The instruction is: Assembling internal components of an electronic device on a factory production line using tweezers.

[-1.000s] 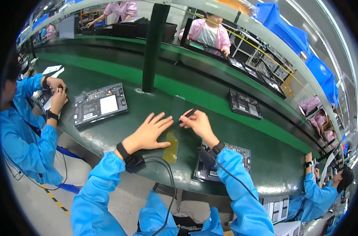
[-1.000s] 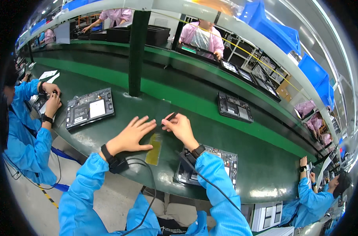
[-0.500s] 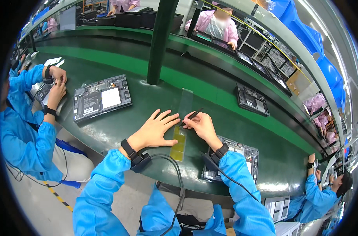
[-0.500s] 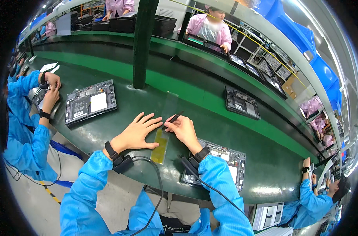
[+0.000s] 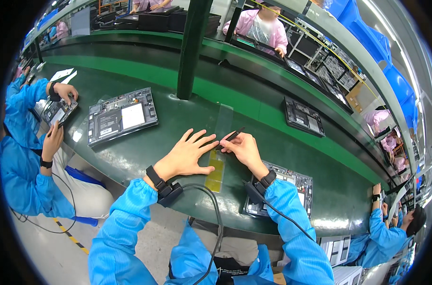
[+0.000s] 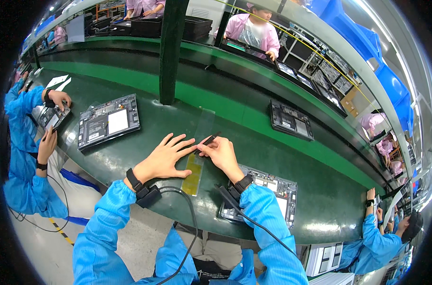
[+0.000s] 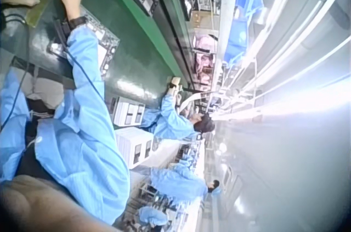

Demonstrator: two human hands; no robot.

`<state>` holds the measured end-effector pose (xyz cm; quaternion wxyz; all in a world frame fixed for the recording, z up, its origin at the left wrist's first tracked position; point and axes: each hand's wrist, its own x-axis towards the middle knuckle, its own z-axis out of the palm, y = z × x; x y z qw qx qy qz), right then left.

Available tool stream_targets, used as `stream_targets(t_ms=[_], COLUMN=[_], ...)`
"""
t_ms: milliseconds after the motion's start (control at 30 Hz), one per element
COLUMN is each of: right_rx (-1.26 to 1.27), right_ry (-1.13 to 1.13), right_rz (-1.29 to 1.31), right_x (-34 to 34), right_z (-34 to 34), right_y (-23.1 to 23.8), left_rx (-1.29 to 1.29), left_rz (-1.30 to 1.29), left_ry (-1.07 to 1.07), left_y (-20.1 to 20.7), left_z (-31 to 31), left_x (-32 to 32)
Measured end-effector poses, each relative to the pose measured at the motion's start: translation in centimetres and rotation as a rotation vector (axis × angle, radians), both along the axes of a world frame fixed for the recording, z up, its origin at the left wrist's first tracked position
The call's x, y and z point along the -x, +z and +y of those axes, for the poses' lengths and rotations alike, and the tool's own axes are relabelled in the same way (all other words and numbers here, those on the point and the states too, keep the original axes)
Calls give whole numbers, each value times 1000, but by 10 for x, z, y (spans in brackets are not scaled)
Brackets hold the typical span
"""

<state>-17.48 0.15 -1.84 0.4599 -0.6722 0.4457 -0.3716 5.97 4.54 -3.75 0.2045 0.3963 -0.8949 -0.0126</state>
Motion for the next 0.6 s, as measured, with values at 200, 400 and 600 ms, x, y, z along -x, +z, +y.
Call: stream_targets(t_ms=[200,400,600], right_rx=[32,38,91], right_ry=[-34,-107,-300], right_rz=[14,-97,-343], right_x=[-9,-9,32], right_z=[7,19,58], right_y=[7,19,66], left_rx=[-15,37,-64], left_rz=[5,22,59], left_ry=[0,-12,-78], left_y=[1,1,19], left_z=[1,2,3], left_x=[-1,-2,2])
